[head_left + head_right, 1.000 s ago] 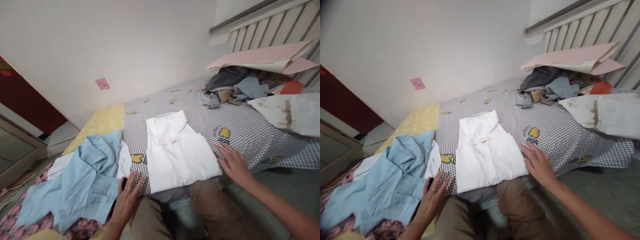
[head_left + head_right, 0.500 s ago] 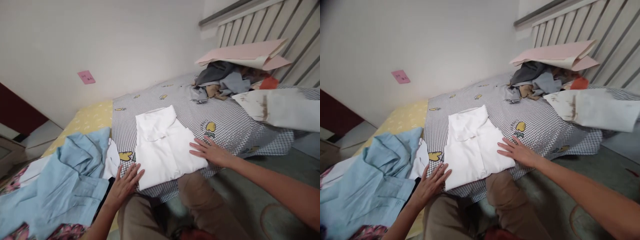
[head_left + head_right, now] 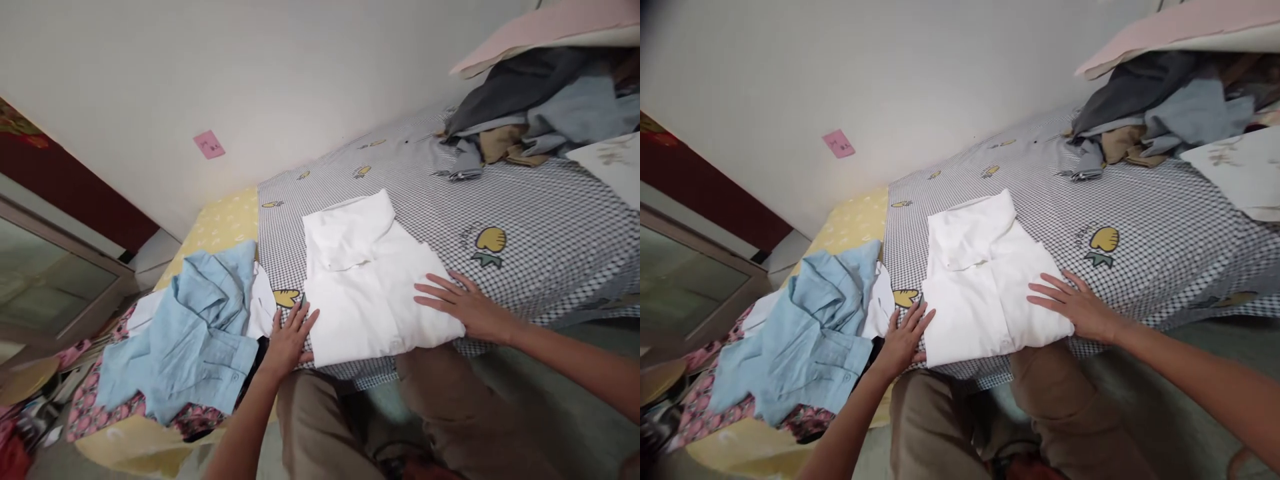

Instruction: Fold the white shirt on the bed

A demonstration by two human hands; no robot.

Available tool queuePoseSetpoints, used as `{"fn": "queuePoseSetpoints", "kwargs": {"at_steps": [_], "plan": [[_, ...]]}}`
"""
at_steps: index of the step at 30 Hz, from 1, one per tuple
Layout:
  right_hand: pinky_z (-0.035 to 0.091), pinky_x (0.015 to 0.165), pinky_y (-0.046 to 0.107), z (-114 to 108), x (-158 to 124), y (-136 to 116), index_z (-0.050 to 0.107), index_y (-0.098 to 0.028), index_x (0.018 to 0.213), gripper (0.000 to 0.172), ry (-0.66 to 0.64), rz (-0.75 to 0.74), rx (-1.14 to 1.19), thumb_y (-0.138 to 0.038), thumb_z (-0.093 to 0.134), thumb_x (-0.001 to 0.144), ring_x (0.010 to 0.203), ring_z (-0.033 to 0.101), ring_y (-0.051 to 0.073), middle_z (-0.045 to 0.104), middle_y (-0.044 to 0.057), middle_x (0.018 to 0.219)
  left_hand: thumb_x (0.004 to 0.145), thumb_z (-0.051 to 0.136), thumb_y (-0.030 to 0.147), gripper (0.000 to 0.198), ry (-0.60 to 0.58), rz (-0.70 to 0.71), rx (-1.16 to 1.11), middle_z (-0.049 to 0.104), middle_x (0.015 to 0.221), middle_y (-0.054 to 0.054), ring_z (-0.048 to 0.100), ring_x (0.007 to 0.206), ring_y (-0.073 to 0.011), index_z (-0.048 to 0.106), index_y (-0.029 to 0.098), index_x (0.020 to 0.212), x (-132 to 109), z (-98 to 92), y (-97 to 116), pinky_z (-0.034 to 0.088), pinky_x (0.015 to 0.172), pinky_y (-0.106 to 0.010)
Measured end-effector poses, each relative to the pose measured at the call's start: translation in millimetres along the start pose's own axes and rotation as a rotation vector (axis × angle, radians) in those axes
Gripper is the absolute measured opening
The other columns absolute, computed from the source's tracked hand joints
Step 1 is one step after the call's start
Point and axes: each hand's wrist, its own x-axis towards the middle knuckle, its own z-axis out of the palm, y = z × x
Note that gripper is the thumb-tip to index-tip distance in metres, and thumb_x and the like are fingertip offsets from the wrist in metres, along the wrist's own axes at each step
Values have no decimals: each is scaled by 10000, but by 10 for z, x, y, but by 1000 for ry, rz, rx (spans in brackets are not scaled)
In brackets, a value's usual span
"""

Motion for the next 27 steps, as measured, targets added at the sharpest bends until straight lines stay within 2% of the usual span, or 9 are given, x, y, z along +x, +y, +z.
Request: {"fn": "queuePoseSetpoints", "kwargs": {"at_steps": [4,8,10,15,19,21,23,25,27], "plan": [[160,1232,611,85,7,-2,484,-421,1497,573,-3,110,84,-386,521,926,1480,403,312,557,-2,1529,751,807,484,1009,-5,-59,-39,373,1657,-105,311,1534,-328,285,328,1599,0,5,63,173,1247,-588],[197,1213,613,103,29,20,519,-421,1475,535,-55,181,150,-473,445,947,1480,399,322,563,-5,1522,871,658,294,707,-6,-166,-163,432,1628,-72,345,1515,-303,422,368,1534,64,-2,118,181,1236,-616],[202,1207,619,104,34,32,526,-416,1471,537,-80,184,154,-494,453,945,1478,399,332,567,5,1518,899,585,235,630,-5,-225,-194,463,1607,-70,352,1508,-305,471,374,1503,111,-19,156,188,1224,-645],[194,1202,635,172,19,45,474,-426,1507,576,-17,149,70,-420,523,933,1480,397,332,559,15,1528,905,553,209,651,12,-244,-170,442,1621,-72,335,1514,-332,445,392,1520,146,-18,229,198,1202,-693],[247,1169,668,192,60,19,489,-446,1491,551,-15,145,88,-457,546,943,1460,434,335,574,30,1513,897,522,132,668,121,-239,-109,456,1614,-32,375,1495,-332,479,448,1484,117,94,180,250,1179,-689],[263,1163,682,141,118,0,524,-446,1466,526,-43,179,153,-538,539,948,1462,433,343,569,44,1517,903,513,111,627,205,-230,-105,505,1578,5,410,1476,-315,556,471,1415,160,144,129,235,1188,-682],[265,1163,699,44,193,-14,582,-440,1420,505,-57,238,245,-613,494,953,1472,418,351,569,51,1515,918,543,143,502,295,-206,-122,587,1503,28,460,1441,-299,669,459,1287,257,145,93,196,1212,-672],[270,1160,717,-92,271,-19,647,-425,1355,515,-76,292,353,-667,423,959,1467,424,361,595,55,1487,937,584,226,296,381,-184,-151,672,1402,33,513,1393,-290,777,407,1070,379,82,87,167,1233,-653],[284,1163,716,-243,339,-20,676,-405,1326,575,-111,316,458,-712,365,953,1450,447,368,627,64,1448,958,587,306,245,457,-182,-174,719,1325,45,546,1359,-277,798,354,844,479,-26,109,168,1241,-630]]}}
